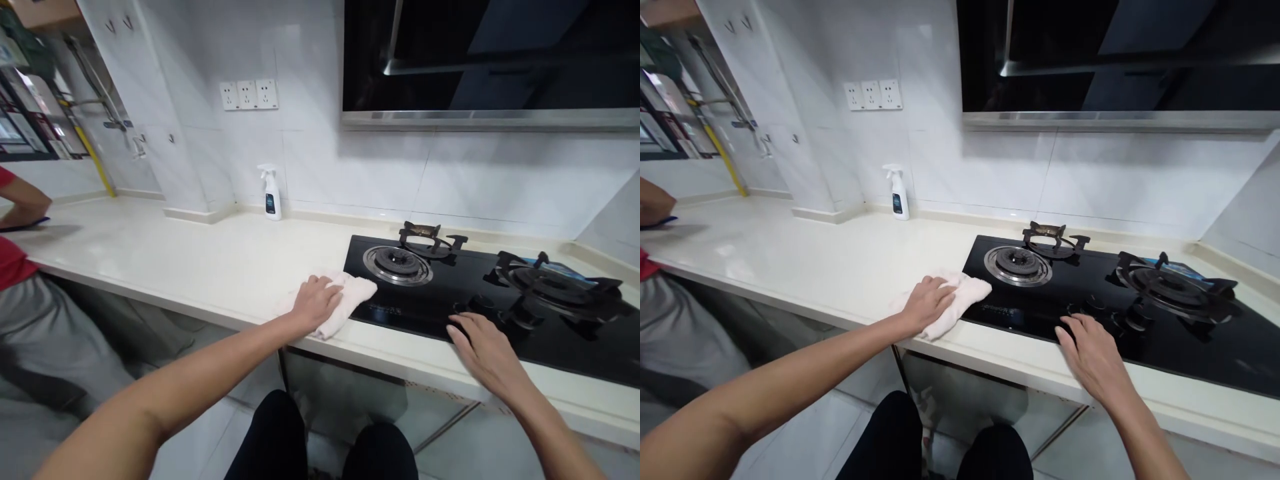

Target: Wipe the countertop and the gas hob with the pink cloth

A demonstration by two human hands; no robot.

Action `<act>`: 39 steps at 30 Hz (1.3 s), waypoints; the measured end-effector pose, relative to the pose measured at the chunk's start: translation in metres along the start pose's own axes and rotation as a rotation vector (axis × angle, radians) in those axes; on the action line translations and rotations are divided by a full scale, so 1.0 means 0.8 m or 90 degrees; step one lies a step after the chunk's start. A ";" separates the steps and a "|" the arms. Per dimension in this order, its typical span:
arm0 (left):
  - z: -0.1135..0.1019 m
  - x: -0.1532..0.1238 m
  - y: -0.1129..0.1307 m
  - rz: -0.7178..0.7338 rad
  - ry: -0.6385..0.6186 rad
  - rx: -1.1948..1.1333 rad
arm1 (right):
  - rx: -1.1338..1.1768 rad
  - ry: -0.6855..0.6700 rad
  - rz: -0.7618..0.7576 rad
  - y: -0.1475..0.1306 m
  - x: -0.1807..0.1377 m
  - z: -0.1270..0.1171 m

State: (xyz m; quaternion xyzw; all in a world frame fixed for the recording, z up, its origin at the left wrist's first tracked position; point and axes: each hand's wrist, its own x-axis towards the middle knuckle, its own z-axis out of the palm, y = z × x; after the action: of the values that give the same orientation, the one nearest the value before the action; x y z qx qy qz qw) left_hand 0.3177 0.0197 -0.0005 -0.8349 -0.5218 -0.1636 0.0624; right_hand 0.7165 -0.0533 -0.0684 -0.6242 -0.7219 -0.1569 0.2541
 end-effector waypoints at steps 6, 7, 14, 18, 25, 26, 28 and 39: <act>0.010 0.067 0.081 0.028 -0.025 -0.029 | -0.061 -0.045 0.043 -0.024 0.012 -0.007; 0.014 0.077 0.097 0.038 -0.038 -0.038 | -0.063 -0.048 0.044 -0.025 0.012 -0.007; 0.039 0.103 0.180 0.084 -0.191 -0.147 | -0.043 -0.068 0.072 -0.001 0.008 0.004; 0.037 0.060 0.163 0.157 -0.151 -0.158 | -0.046 -0.079 0.096 0.008 0.008 0.012; 0.004 -0.012 0.043 0.082 -0.133 -0.130 | -0.052 -0.091 0.131 0.013 0.005 0.014; -0.004 -0.017 0.019 0.055 -0.160 -0.126 | -0.048 -0.095 0.133 0.013 0.003 0.014; -0.020 -0.026 -0.030 -0.041 -0.178 -0.096 | -0.043 -0.101 0.125 0.010 0.000 0.013; -0.074 -0.145 -0.272 -0.454 -0.006 0.044 | -0.064 -0.107 0.140 -0.012 -0.007 0.011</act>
State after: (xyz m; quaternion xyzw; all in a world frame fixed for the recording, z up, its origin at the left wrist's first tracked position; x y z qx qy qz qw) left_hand 0.0643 0.0020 0.0013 -0.5985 -0.7859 -0.1532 0.0274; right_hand 0.7064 -0.0546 -0.0781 -0.7222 -0.6594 -0.1110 0.1769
